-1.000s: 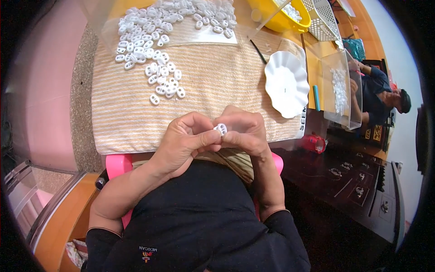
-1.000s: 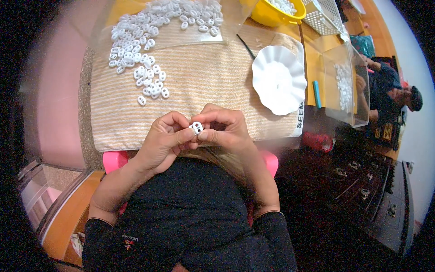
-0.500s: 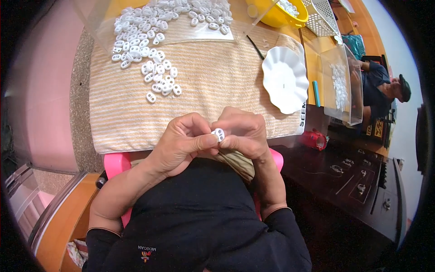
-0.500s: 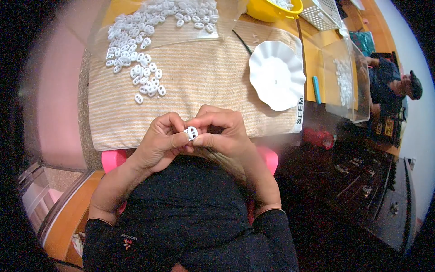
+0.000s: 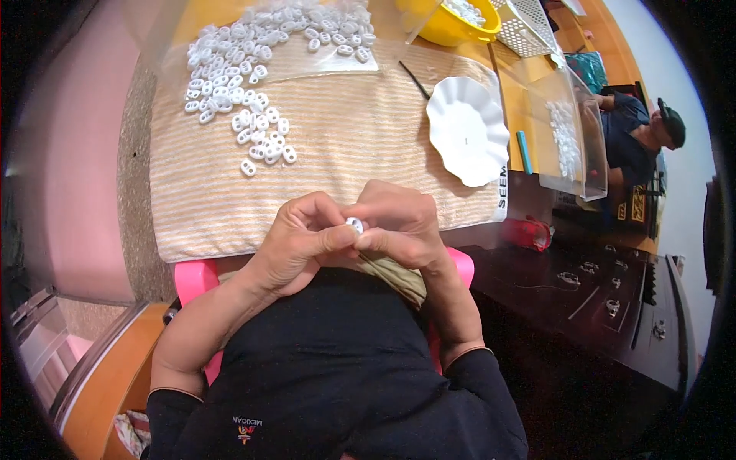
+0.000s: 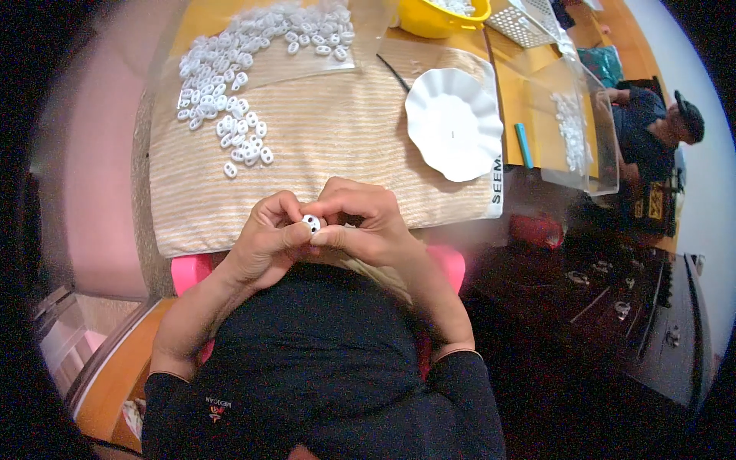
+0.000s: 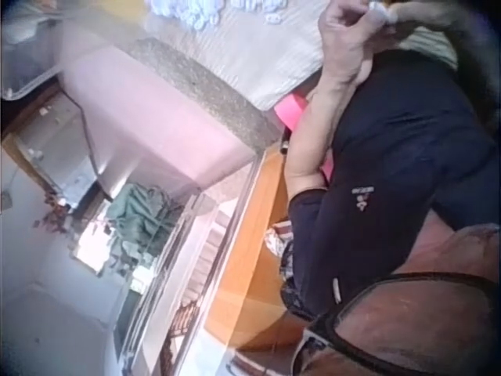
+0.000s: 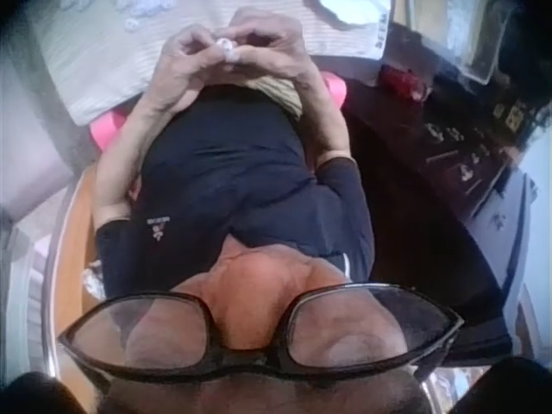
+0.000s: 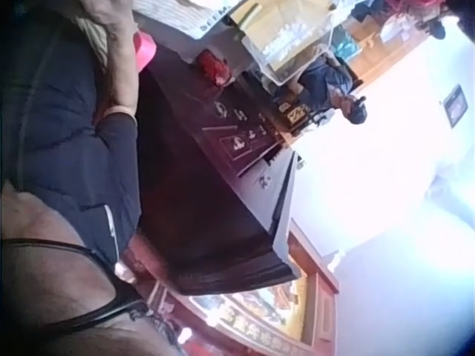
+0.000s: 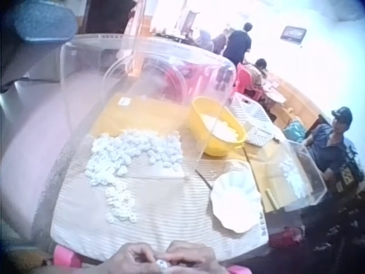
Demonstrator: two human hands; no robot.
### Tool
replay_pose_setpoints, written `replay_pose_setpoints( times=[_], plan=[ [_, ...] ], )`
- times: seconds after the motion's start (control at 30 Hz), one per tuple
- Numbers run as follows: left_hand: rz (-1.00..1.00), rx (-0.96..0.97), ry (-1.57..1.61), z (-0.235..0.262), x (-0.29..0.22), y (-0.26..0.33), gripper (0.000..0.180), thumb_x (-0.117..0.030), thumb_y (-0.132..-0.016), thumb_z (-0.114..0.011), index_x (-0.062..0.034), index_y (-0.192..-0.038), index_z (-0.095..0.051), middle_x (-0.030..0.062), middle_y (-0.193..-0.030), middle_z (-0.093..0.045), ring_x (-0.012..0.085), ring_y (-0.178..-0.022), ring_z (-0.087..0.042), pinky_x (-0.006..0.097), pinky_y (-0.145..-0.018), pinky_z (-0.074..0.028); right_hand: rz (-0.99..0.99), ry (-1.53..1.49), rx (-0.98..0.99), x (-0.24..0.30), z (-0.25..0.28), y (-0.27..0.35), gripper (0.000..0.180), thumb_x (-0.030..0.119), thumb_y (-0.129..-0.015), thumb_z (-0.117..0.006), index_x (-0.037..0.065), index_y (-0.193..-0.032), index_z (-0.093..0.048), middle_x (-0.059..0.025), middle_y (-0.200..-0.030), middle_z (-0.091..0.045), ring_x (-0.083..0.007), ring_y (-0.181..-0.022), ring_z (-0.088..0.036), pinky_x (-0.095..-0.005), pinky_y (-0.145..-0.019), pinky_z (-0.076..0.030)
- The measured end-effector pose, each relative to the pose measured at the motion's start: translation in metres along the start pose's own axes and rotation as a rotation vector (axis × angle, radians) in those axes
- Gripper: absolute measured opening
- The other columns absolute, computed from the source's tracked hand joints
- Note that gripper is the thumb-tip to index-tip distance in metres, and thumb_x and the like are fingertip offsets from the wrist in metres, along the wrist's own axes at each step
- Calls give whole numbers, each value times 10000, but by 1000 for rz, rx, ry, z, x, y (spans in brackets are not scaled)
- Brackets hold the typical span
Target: Manually assembling small white plastic components at a workbench.
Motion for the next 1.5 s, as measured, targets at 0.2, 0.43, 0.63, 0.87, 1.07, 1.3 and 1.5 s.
replay_pose_setpoints(
  times=[0.2,0.43,0.63,0.87,1.07,1.3,1.5],
  plan=[
    [6,-3,-31,2,0,-4,101,-42,-855,-697,-34,-869,-597,91,-877,-673,152,-765,-658,256,-708,-566,-151,-160,-41,-11,0,4,196,64,-806,-731,-6,-982,-678,-64,-851,-611,-123,-762,-586,-236,-653,-452],
    [1,-48,-62,0,-3,-3,90,-66,-875,-681,-22,-897,-606,92,-885,-676,137,-759,-649,258,-717,-563,-14,-11,-25,-1,6,5,137,91,-846,-703,-13,-918,-650,-69,-852,-595,-135,-785,-581,-257,-699,-450],
    [19,-96,-70,-1,-2,0,81,-78,-885,-669,-22,-900,-612,136,-1029,-651,122,-742,-628,261,-738,-560,-300,-67,-353,-12,42,26,148,15,-872,-637,-67,-993,-609,-94,-856,-625,-165,-733,-634,-289,-656,-533],
    [17,-72,-87,-2,-1,0,64,-66,-881,-668,-30,-889,-615,143,-1042,-642,121,-742,-632,267,-730,-566,-292,12,-528,-11,89,50,168,60,-891,-626,-51,-1017,-640,-66,-789,-657,-139,-689,-627,-260,-665,-509],
    [25,-83,-84,0,1,0,64,-66,-878,-671,-36,-886,-615,130,-1013,-647,116,-737,-633,264,-724,-572,-282,73,-602,-22,124,61,152,81,-889,-639,-23,-995,-667,-41,-826,-674,-91,-690,-617,-228,-622,-490],
    [25,-88,-129,-1,0,0,67,-82,-887,-660,-55,-884,-599,110,-1032,-641,96,-769,-633,257,-716,-580,-198,223,-563,-2,184,11,206,129,-898,-649,-57,-987,-649,-46,-750,-629,-98,-625,-595,-247,-572,-527],
    [20,-96,-120,4,1,-1,68,-90,-890,-658,-54,-906,-603,114,-1052,-638,98,-789,-635,258,-724,-580,-3,262,-649,51,231,-81,454,158,-897,-659,-57,-1278,-538,-65,-875,-646,-101,-659,-608,-232,-565,-532]
  ],
)
Point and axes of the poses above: each hand's wrist, its own y-axis away from the middle knuckle, its own z-axis out of the back of the hand, x = y × z, the point moved 8 cm from there along -y, towards the middle knuckle
